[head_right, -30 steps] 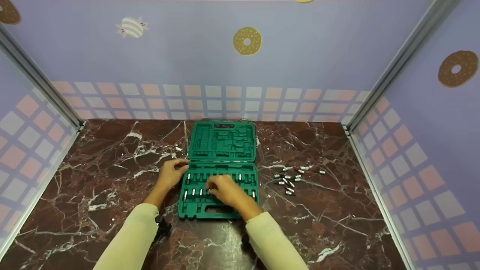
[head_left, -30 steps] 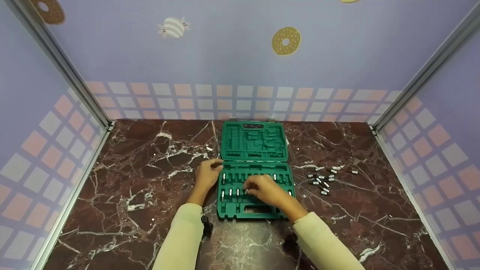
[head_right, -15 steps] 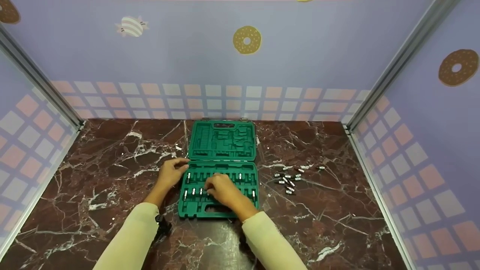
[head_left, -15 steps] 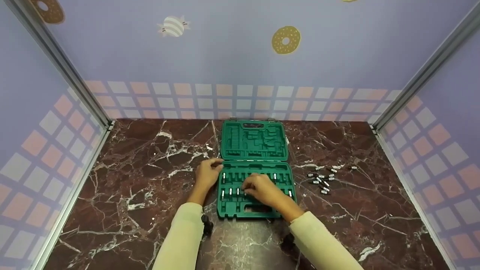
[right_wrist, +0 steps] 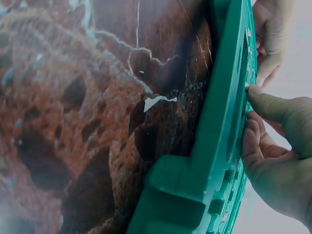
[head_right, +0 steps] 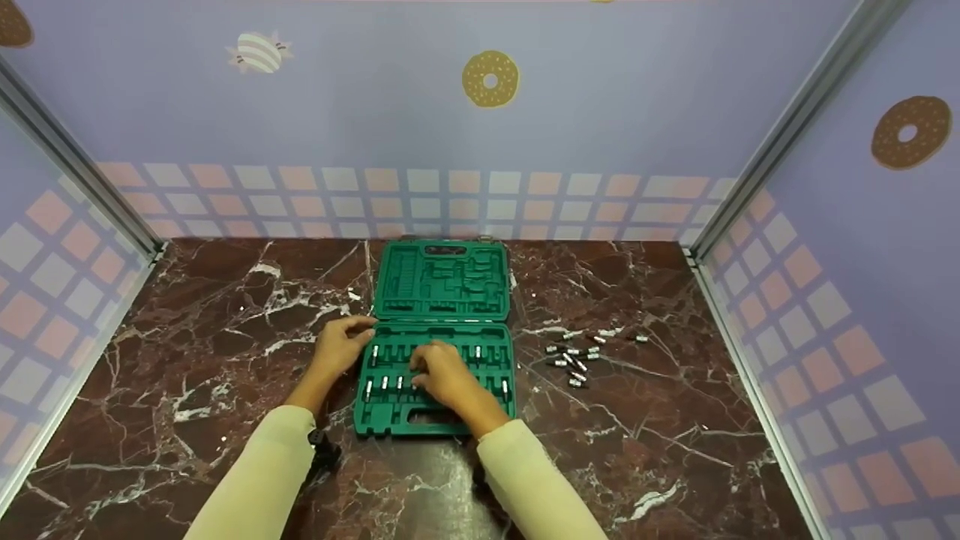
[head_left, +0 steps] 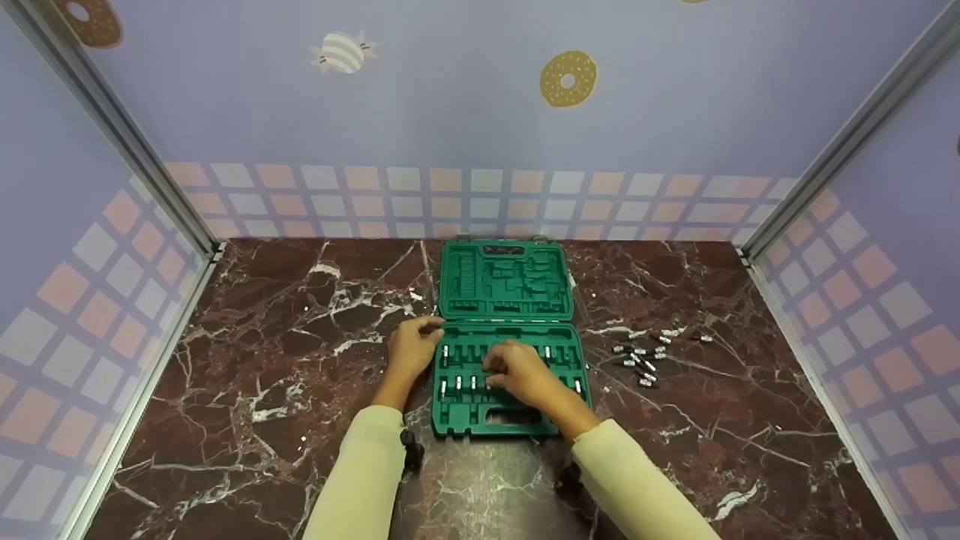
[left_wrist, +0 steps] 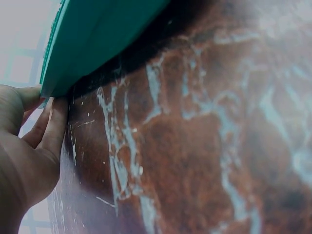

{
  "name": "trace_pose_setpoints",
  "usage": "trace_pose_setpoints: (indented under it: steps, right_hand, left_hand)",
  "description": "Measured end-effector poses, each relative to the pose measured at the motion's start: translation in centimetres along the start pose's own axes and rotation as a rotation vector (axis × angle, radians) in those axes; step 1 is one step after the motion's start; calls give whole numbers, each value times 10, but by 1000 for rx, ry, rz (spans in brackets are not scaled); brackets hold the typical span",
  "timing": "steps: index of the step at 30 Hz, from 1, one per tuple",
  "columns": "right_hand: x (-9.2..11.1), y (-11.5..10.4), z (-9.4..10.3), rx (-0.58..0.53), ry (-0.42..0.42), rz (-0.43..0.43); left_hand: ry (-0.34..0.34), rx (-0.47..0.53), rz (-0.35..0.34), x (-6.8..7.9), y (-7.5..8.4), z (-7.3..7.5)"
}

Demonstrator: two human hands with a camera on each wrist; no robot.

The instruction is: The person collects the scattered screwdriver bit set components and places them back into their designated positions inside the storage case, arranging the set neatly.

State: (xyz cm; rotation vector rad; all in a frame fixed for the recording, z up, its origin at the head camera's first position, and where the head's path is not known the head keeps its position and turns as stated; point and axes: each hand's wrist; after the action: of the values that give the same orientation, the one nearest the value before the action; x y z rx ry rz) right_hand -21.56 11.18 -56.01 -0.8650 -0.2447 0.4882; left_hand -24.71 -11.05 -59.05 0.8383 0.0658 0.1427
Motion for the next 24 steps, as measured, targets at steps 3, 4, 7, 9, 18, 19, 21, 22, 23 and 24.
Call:
trace_pose_setpoints:
  steps: [3, 4, 7, 9, 18, 19, 21, 22, 23, 24]
  right_hand:
    - [-2, -1, 0, 1, -2, -22]
    - [-3, -1, 0, 2, -2, -27]
    - [-4, -2, 1, -5, -3, -47]
    - [-5, -2, 1, -16, -2, -59]
    - [-8, -2, 1, -35, -8, -60]
    - [-7, -2, 1, -35, -12, -61]
    - [-7, -1, 1, -44, -21, -62]
    - [-7, -1, 2, -49, -22, -62]
    - [-7, 0, 2, -55, -21, -59]
    - [-7, 0, 2, -56, -18, -52]
  left_hand:
    - [4, -9, -3, 0, 0, 0]
    - [6, -12, -4, -1, 0, 0]
    - [3, -19, -1, -1, 0, 0]
    - [0, -24, 0, -1, 0, 0]
    - [-4, -10, -7, 0, 1, 1]
    - [-5, -10, -8, 0, 1, 0]
    - [-3, -12, -9, 0, 1, 0]
    - [0, -11, -10, 0, 1, -1]
    - [4, -9, -13, 0, 1, -1]
    - [10, -9, -15, 0, 1, -1]
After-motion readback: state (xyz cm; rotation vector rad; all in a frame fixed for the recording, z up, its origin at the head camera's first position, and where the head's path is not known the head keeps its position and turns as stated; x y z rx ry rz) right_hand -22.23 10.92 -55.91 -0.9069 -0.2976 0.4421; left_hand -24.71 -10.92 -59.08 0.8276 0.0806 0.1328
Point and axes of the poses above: each hand's wrist, its own x-axis away from the middle knuckle, its own z-axis out of the back of the hand, y = z × x, and after that the axes turned 10 degrees about -x, right-handed
